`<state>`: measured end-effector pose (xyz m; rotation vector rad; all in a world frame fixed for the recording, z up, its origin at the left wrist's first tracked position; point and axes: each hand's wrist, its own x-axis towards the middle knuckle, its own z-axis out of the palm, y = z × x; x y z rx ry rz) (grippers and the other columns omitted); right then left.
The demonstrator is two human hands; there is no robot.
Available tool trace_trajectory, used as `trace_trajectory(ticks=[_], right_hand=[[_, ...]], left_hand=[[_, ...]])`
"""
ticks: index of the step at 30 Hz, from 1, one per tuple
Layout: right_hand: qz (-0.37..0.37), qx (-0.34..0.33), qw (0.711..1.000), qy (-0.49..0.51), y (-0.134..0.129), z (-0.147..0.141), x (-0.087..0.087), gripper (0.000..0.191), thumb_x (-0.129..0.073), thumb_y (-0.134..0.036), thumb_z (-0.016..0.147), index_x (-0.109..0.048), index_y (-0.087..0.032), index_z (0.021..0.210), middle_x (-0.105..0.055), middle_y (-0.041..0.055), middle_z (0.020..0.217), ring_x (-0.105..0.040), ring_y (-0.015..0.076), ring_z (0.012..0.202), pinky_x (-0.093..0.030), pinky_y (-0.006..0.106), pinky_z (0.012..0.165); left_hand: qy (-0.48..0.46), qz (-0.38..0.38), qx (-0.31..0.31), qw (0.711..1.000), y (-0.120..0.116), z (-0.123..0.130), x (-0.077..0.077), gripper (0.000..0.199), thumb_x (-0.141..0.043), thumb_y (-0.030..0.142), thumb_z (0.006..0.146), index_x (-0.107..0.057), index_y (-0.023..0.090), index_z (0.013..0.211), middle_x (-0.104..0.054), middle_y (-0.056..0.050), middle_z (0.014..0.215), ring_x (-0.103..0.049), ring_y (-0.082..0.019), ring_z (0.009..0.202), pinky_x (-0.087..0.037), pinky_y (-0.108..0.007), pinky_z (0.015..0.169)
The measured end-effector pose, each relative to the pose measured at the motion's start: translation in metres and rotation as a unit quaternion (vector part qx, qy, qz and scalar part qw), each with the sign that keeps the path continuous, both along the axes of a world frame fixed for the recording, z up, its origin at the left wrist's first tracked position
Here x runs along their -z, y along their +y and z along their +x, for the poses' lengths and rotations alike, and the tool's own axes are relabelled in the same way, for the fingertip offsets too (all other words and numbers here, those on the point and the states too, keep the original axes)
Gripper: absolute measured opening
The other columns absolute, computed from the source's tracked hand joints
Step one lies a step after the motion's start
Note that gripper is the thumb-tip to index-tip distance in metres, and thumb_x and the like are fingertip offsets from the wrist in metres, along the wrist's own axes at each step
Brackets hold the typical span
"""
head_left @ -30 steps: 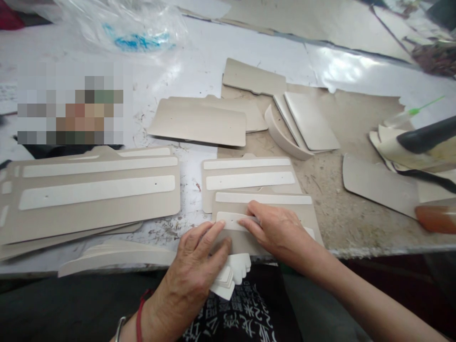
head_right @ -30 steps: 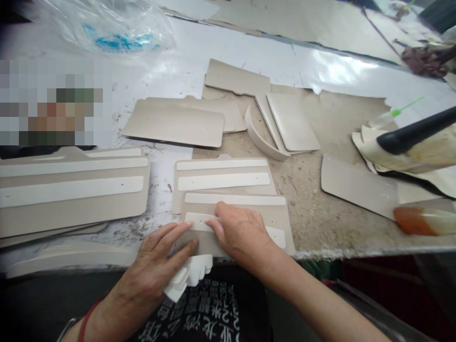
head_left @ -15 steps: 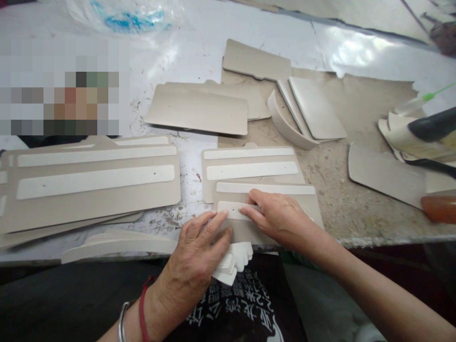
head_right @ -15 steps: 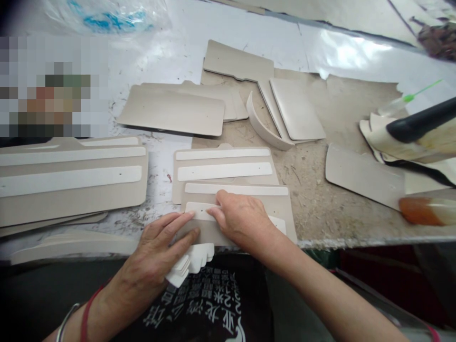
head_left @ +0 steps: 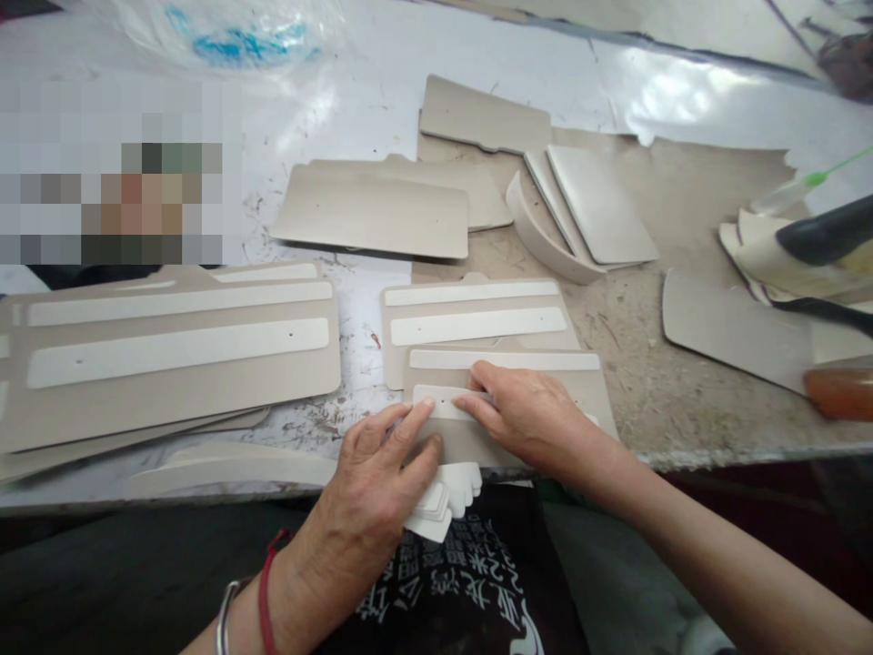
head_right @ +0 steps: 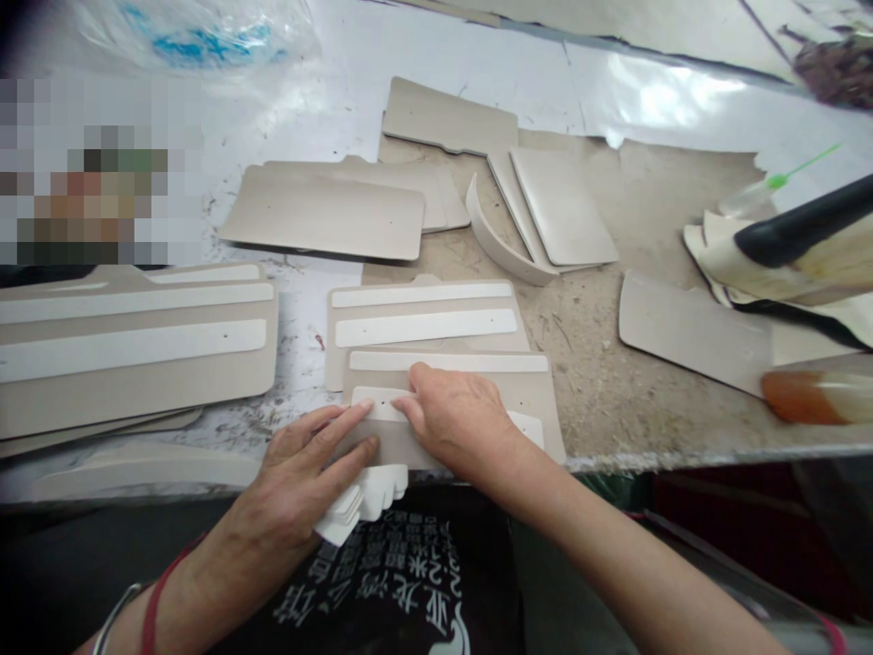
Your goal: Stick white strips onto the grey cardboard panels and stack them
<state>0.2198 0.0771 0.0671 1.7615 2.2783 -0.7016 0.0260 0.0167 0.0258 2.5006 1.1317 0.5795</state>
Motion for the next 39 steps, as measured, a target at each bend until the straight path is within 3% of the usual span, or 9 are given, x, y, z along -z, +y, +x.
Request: trace_trajectory(ticks=[11, 17, 25, 39], right_hand=[[-0.007, -0.006, 1.0, -0.014, 0.0012, -0.0006, -0.0002, 0.018, -0.046, -0.036, 0.089, -0.053, -0.02, 0.083, -0.066, 0.0037, 0.074, -0.059, 0.019, 0.067, -0.028, 0.027, 0.055], [-0.009, -0.007, 1.0, -0.021, 0.0037, -0.0009, -0.0005, 0.02, -0.045, -0.037, 0.089, -0.054, -0.02, 0.084, -0.066, 0.0039, 0.073, -0.058, 0.0189, 0.066, -0.028, 0.027, 0.054], [-0.018, -0.007, 0.999, -0.032, 0.0036, -0.0033, -0.0038, 0.018, -0.045, -0.035, 0.089, -0.054, -0.02, 0.087, -0.067, 0.0045, 0.076, -0.06, 0.0196, 0.068, -0.032, 0.027, 0.055], [-0.024, -0.009, 0.999, -0.021, 0.0022, -0.0029, -0.0063, 0.018, -0.047, -0.035, 0.089, -0.055, -0.018, 0.089, -0.067, 0.0053, 0.077, -0.063, 0.0217, 0.072, -0.038, 0.029, 0.058]], left_hand=[[0.004, 0.006, 0.006, 1.0, -0.0005, 0.0006, 0.0008, 0.025, -0.041, 0.01, 0.087, -0.055, 0.011, 0.108, -0.045, -0.018, 0.132, -0.035, -0.03, 0.121, -0.03, -0.046, 0.096], [-0.002, 0.02, -0.003, 1.0, -0.0003, 0.0013, 0.0027, 0.027, -0.037, 0.01, 0.088, -0.054, 0.013, 0.109, -0.046, -0.017, 0.131, -0.036, -0.029, 0.121, -0.035, -0.047, 0.094], [-0.023, 0.067, 0.018, 0.997, 0.003, 0.0066, 0.0038, 0.023, -0.039, 0.007, 0.088, -0.057, 0.006, 0.101, -0.051, -0.019, 0.126, -0.039, -0.03, 0.123, -0.04, -0.046, 0.097], [-0.018, 0.082, 0.05, 0.995, 0.004, 0.0073, 0.0021, 0.027, -0.036, 0.002, 0.087, -0.054, -0.002, 0.106, -0.05, -0.026, 0.122, -0.038, -0.033, 0.123, -0.046, -0.047, 0.094]])
